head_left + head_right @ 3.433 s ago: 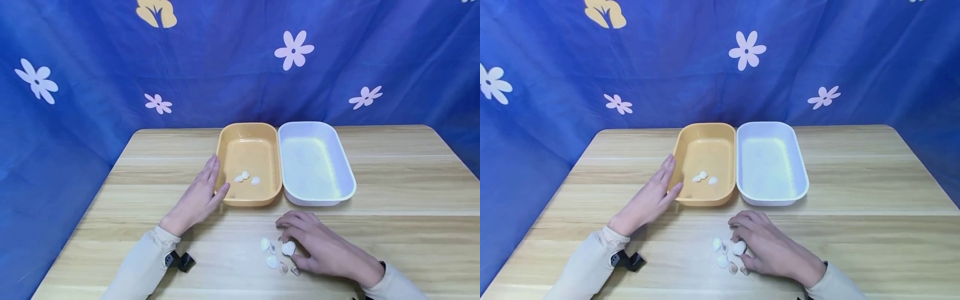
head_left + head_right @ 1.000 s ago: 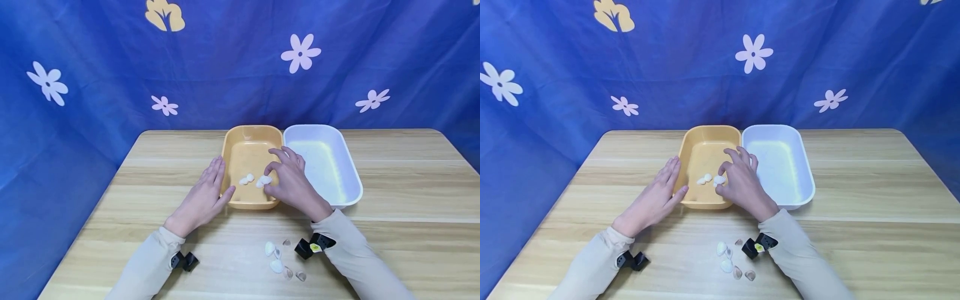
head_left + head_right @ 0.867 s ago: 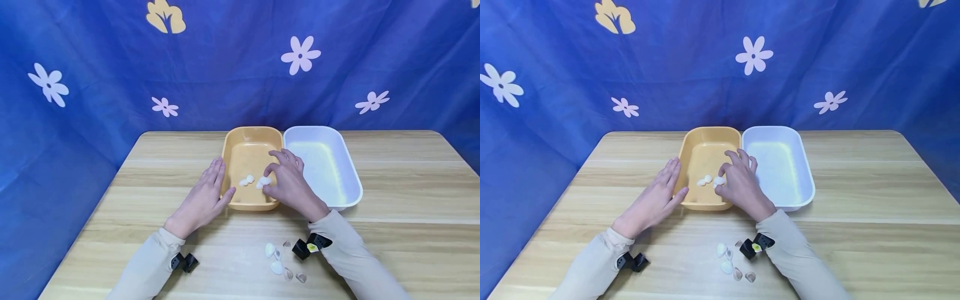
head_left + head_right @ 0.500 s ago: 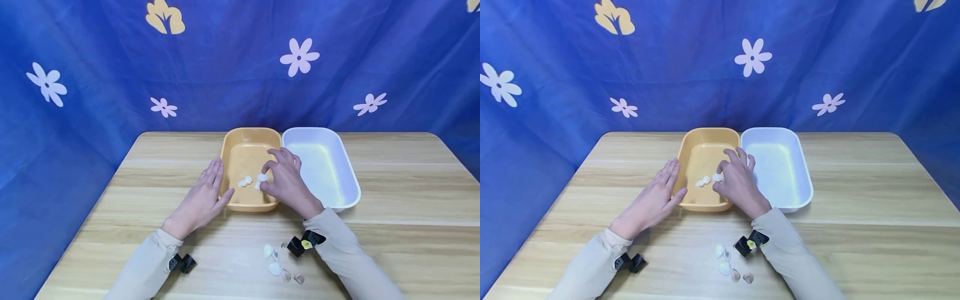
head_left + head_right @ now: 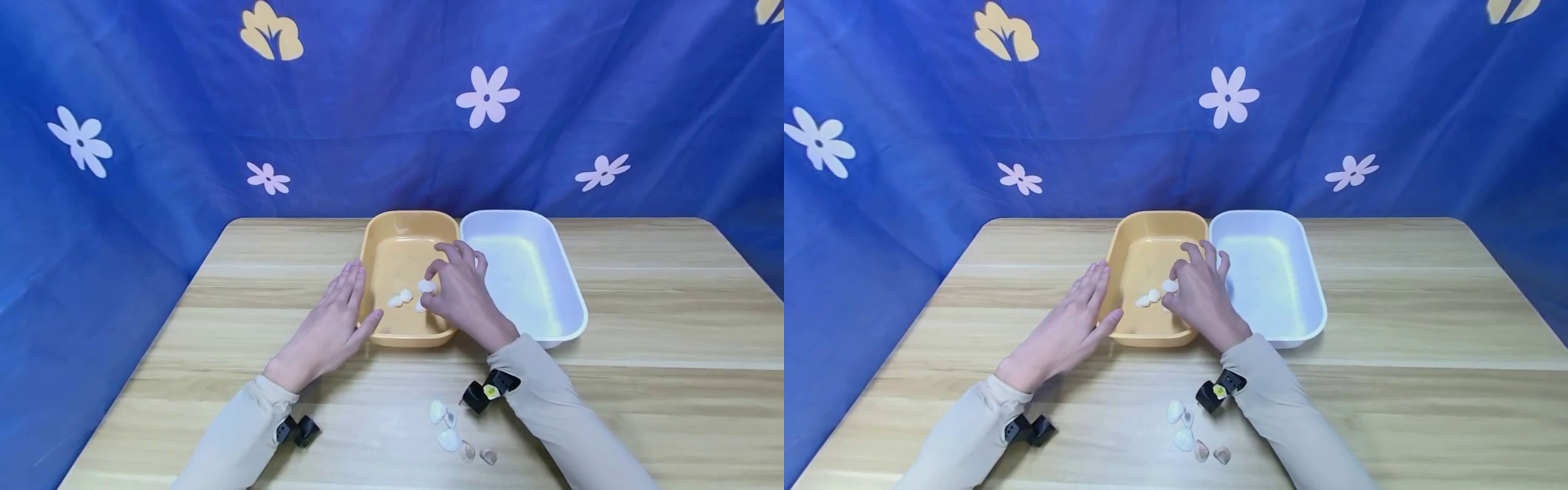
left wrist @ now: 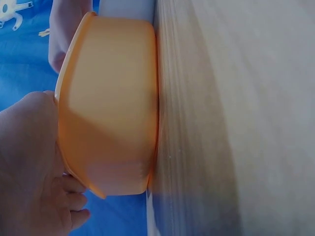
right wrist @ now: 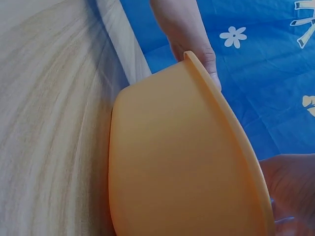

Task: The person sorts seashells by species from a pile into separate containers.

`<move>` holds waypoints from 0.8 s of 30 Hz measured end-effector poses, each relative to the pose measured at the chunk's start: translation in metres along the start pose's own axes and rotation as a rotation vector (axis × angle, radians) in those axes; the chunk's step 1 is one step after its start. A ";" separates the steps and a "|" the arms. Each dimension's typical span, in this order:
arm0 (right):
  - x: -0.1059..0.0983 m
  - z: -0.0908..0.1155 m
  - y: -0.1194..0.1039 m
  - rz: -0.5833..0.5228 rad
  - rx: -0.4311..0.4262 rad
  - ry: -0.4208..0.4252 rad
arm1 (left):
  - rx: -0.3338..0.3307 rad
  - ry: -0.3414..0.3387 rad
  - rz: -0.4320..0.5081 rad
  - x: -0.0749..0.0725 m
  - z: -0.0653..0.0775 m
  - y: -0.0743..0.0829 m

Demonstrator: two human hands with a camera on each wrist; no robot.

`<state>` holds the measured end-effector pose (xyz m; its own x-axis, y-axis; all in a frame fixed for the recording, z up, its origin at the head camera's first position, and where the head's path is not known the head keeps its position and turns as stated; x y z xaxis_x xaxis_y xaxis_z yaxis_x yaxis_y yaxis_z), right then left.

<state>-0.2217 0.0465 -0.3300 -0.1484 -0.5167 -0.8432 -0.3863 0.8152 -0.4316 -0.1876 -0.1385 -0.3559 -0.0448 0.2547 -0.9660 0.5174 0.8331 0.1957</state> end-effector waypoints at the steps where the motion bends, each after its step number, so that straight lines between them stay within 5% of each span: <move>1: 0.000 0.000 0.001 0.001 0.001 0.006 | 0.001 -0.002 0.001 0.000 0.000 0.000; 24: 0.017 -0.011 0.000 0.069 0.037 -0.018 | 0.000 -0.022 0.008 0.001 0.000 -0.001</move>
<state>-0.2341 0.0355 -0.3407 -0.1568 -0.4541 -0.8771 -0.3421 0.8580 -0.3831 -0.1887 -0.1390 -0.3574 -0.0219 0.2511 -0.9677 0.5172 0.8312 0.2039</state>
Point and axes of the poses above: each hand's wrist, its own z-axis away from the middle knuckle, its own x-axis out of the palm, y = z × x, the point moved 6 cm from there along -z, towards the middle knuckle, and after that the axes turned 1 degree about x, right-handed, at the moved point
